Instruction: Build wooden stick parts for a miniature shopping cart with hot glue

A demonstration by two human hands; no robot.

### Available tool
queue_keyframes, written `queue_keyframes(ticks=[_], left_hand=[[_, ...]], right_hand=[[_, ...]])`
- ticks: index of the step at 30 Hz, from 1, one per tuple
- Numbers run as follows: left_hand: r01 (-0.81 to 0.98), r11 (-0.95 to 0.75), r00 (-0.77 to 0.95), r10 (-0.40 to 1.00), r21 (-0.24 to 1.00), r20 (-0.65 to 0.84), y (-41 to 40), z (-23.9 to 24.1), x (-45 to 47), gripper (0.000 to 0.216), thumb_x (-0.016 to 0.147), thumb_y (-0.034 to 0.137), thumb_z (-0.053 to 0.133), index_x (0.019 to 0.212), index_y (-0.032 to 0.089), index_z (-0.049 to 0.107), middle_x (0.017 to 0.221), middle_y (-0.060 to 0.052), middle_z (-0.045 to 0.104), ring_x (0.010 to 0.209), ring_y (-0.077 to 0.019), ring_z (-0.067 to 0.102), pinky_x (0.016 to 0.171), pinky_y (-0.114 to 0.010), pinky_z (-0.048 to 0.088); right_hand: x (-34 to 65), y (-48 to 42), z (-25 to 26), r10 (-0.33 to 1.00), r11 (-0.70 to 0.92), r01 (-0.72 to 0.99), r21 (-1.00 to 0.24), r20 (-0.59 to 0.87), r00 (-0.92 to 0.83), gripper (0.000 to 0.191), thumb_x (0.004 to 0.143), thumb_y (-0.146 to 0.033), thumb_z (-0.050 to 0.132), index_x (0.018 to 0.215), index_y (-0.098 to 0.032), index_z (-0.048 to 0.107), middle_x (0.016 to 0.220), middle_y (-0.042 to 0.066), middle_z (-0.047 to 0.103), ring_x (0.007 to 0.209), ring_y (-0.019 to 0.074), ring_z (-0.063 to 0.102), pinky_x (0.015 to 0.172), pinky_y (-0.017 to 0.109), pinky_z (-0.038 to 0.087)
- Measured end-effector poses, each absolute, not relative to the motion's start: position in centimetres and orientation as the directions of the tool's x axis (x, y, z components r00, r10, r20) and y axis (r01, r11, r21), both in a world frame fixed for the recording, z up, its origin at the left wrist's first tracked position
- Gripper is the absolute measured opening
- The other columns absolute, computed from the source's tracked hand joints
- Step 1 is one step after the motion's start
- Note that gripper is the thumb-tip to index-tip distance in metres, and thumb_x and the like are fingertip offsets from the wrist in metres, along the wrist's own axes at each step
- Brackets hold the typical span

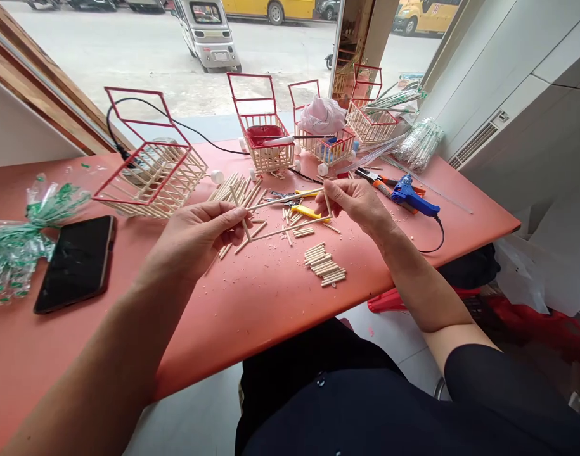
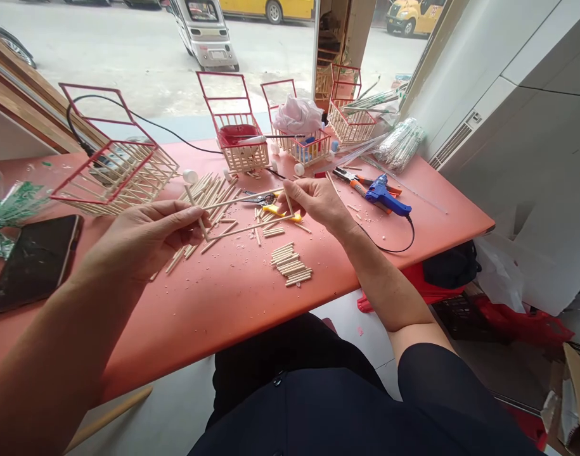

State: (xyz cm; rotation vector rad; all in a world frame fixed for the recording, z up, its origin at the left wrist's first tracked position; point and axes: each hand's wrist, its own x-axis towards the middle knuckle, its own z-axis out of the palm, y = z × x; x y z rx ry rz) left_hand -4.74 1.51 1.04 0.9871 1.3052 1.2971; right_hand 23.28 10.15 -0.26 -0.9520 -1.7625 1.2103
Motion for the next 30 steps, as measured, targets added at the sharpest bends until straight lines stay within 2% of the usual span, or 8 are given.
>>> queue_keyframes(ticks=[5, 9, 12, 15, 18, 24, 27, 30], left_hand=[[-0.232, 0.037, -0.272, 0.957, 0.972, -0.101, 0.7, 2.4, -6.6, 0.019, 0.074, 0.020, 0.094, 0.068, 0.016, 0.077, 0.071, -0.006, 0.068, 0.059, -0.0096, 0.055, 0.051, -0.020, 0.048], [-0.293, 0.010, -0.338, 0.934, 0.956, -0.113, 0.5, 3.1, -7.1, 0.017, 0.079, 0.012, 0.088, 0.068, 0.016, 0.076, 0.071, -0.006, 0.067, 0.064, -0.0097, 0.056, 0.052, -0.017, 0.050], [-0.301, 0.028, -0.340, 0.931, 0.953, -0.135, 0.5, 3.1, -7.0, 0.014, 0.077, 0.009, 0.087, 0.069, 0.015, 0.077, 0.072, -0.007, 0.069, 0.064, -0.0106, 0.057, 0.053, -0.019, 0.051], [-0.285, 0.027, -0.326, 0.937, 0.958, -0.123, 0.5, 2.9, -6.7, 0.014, 0.077, 0.011, 0.088, 0.069, 0.016, 0.077, 0.072, -0.007, 0.069, 0.063, -0.0115, 0.057, 0.053, -0.021, 0.049], [-0.270, 0.019, -0.323, 0.940, 0.963, -0.109, 0.5, 2.8, -6.4, 0.015, 0.077, 0.013, 0.089, 0.069, 0.016, 0.077, 0.072, -0.007, 0.069, 0.062, -0.0119, 0.056, 0.053, -0.023, 0.048], [-0.272, 0.007, -0.296, 0.951, 0.962, -0.090, 0.5, 2.4, -6.6, 0.012, 0.078, 0.008, 0.081, 0.068, 0.014, 0.079, 0.071, -0.008, 0.069, 0.061, -0.0115, 0.058, 0.053, -0.023, 0.047], [-0.249, 0.038, -0.236, 0.967, 0.968, -0.099, 0.6, 1.7, -6.6, 0.011, 0.080, 0.010, 0.082, 0.069, 0.013, 0.080, 0.071, -0.009, 0.069, 0.059, -0.0118, 0.057, 0.052, -0.024, 0.046], [-0.250, 0.115, -0.182, 0.969, 0.961, -0.164, 0.8, 1.0, -6.0, 0.014, 0.082, 0.010, 0.083, 0.069, 0.012, 0.080, 0.069, -0.009, 0.070, 0.057, -0.0123, 0.057, 0.052, -0.025, 0.048]], right_hand=[[23.1, 10.0, -0.5, 0.839, 0.451, 0.219, -0.865, 0.327, -0.436, 0.058, 0.103, -0.076, 0.063, 0.100, -0.022, 0.081, 0.098, 0.008, 0.080, 0.082, 0.0162, 0.071, 0.071, 0.031, 0.053], [22.2, 9.6, -1.2, 0.597, 0.760, 0.352, -0.547, 0.374, -0.710, 0.016, 0.109, -0.034, 0.069, 0.112, -0.024, 0.082, 0.111, 0.006, 0.077, 0.099, 0.0187, 0.068, 0.089, 0.034, 0.052], [21.3, 9.6, -1.5, 0.425, 0.895, 0.361, -0.261, 0.260, -0.867, 0.026, 0.105, -0.018, 0.074, 0.128, -0.028, 0.078, 0.119, 0.008, 0.074, 0.109, 0.0226, 0.065, 0.091, 0.035, 0.047], [20.3, 10.0, -1.6, 0.326, 0.943, 0.308, -0.127, 0.164, -0.931, 0.024, 0.104, -0.017, 0.075, 0.126, -0.026, 0.076, 0.121, 0.009, 0.071, 0.109, 0.0238, 0.063, 0.091, 0.035, 0.045], [19.2, 10.9, -2.1, 0.296, 0.952, 0.279, -0.124, 0.153, -0.943, 0.008, 0.109, -0.019, 0.067, 0.108, -0.021, 0.075, 0.114, 0.009, 0.070, 0.100, 0.0215, 0.061, 0.088, 0.034, 0.043], [17.1, 13.1, -3.6, 0.405, 0.914, 0.389, -0.114, 0.207, -0.891, 0.017, 0.110, -0.015, 0.059, 0.102, -0.019, 0.074, 0.103, 0.008, 0.071, 0.088, 0.0201, 0.056, 0.081, 0.035, 0.038], [17.5, 13.9, -3.5, 0.477, 0.872, 0.415, -0.260, 0.260, -0.839, 0.014, 0.108, -0.020, 0.064, 0.103, -0.019, 0.076, 0.106, 0.009, 0.073, 0.093, 0.0205, 0.060, 0.084, 0.035, 0.043], [19.5, 14.4, -2.6, 0.641, 0.736, 0.421, -0.530, 0.346, -0.685, 0.019, 0.109, -0.032, 0.064, 0.103, -0.020, 0.077, 0.105, 0.008, 0.076, 0.094, 0.0200, 0.064, 0.088, 0.035, 0.051]])
